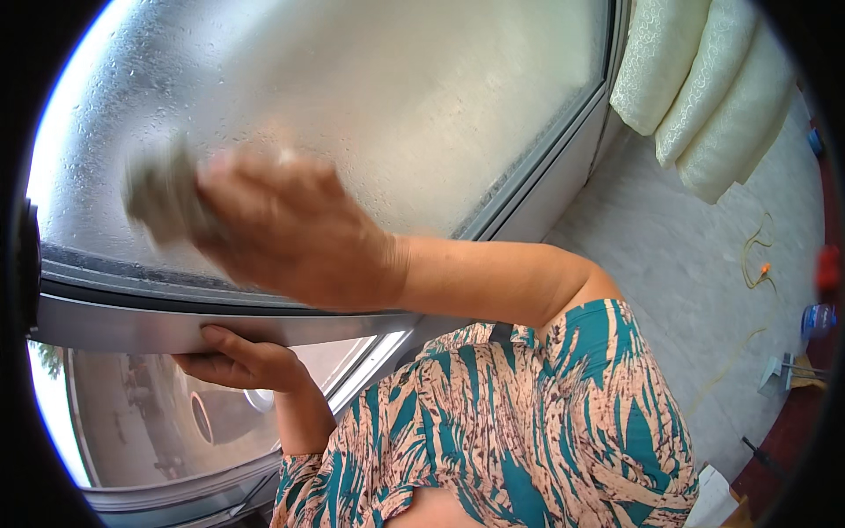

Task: The person wipes a glass window and its frame using a cloth, reaching various parts of the glass. The person pulls a curtain aside and wipes the surface underneath.

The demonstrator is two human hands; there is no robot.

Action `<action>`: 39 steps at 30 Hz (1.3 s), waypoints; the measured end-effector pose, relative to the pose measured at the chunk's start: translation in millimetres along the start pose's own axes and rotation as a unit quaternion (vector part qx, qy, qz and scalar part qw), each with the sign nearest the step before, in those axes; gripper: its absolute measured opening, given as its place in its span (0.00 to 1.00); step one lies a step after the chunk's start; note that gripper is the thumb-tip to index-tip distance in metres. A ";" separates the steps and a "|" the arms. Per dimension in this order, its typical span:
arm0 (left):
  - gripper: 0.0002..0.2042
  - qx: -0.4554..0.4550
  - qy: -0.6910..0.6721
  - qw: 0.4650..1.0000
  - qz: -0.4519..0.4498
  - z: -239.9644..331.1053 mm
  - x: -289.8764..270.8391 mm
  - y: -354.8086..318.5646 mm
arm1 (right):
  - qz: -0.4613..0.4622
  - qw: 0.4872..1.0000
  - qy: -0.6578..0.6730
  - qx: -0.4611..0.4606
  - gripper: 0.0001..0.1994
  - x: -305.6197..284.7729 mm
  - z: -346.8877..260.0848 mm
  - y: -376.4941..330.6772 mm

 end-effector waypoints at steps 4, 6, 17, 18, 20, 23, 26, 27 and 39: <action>0.23 -0.029 -0.040 0.999 0.011 -3.1 -8.6 -0.6 | -0.119 0.982 0.072 -0.129 0.17 2.9 -35.6 -92.8; 0.22 -0.020 -0.029 0.999 0.018 -1.9 -16.0 -0.2 | -0.169 0.965 0.098 -0.172 0.15 -2.6 -39.0 -138.7; 0.23 0.013 0.041 0.998 0.050 -4.7 -51.2 -6.6 | -0.361 0.798 0.077 -0.477 0.14 -13.5 1.6 -314.6; 0.23 -0.008 0.041 0.997 0.071 -9.2 -57.8 -10.7 | -0.380 0.798 0.089 -0.460 0.13 -11.7 5.7 -315.2; 0.23 -0.029 0.061 0.993 0.096 -12.2 -74.7 -19.2 | -0.389 0.809 0.106 -0.429 0.12 -11.7 -0.9 -290.1; 0.23 -0.073 0.061 0.989 0.112 -18.2 -91.1 -28.5 | -0.340 0.853 0.099 -0.383 0.11 -14.1 -11.6 -216.7; 0.22 -0.091 0.066 0.982 0.154 -24.1 -106.9 -35.5 | -0.248 0.907 0.082 -0.330 0.10 -17.9 -20.4 -133.0; 0.21 -0.093 0.065 0.979 0.170 -26.1 -110.5 -35.6 | -0.219 0.922 0.066 -0.313 0.09 -20.4 -21.7 -105.3; 0.32 -0.008 0.296 0.948 0.115 -2.4 -114.9 -55.5 | -0.334 0.828 0.077 -0.444 0.07 -10.8 -15.6 -178.5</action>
Point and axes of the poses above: each hand's wrist, its own y-axis towards the middle knuckle, its own x-axis out of the palm, z = x × y, the point moved 7 cm from there along y, towards the middle knuckle, and after that the axes turned 7 degrees about -y, right-handed, at the moved point
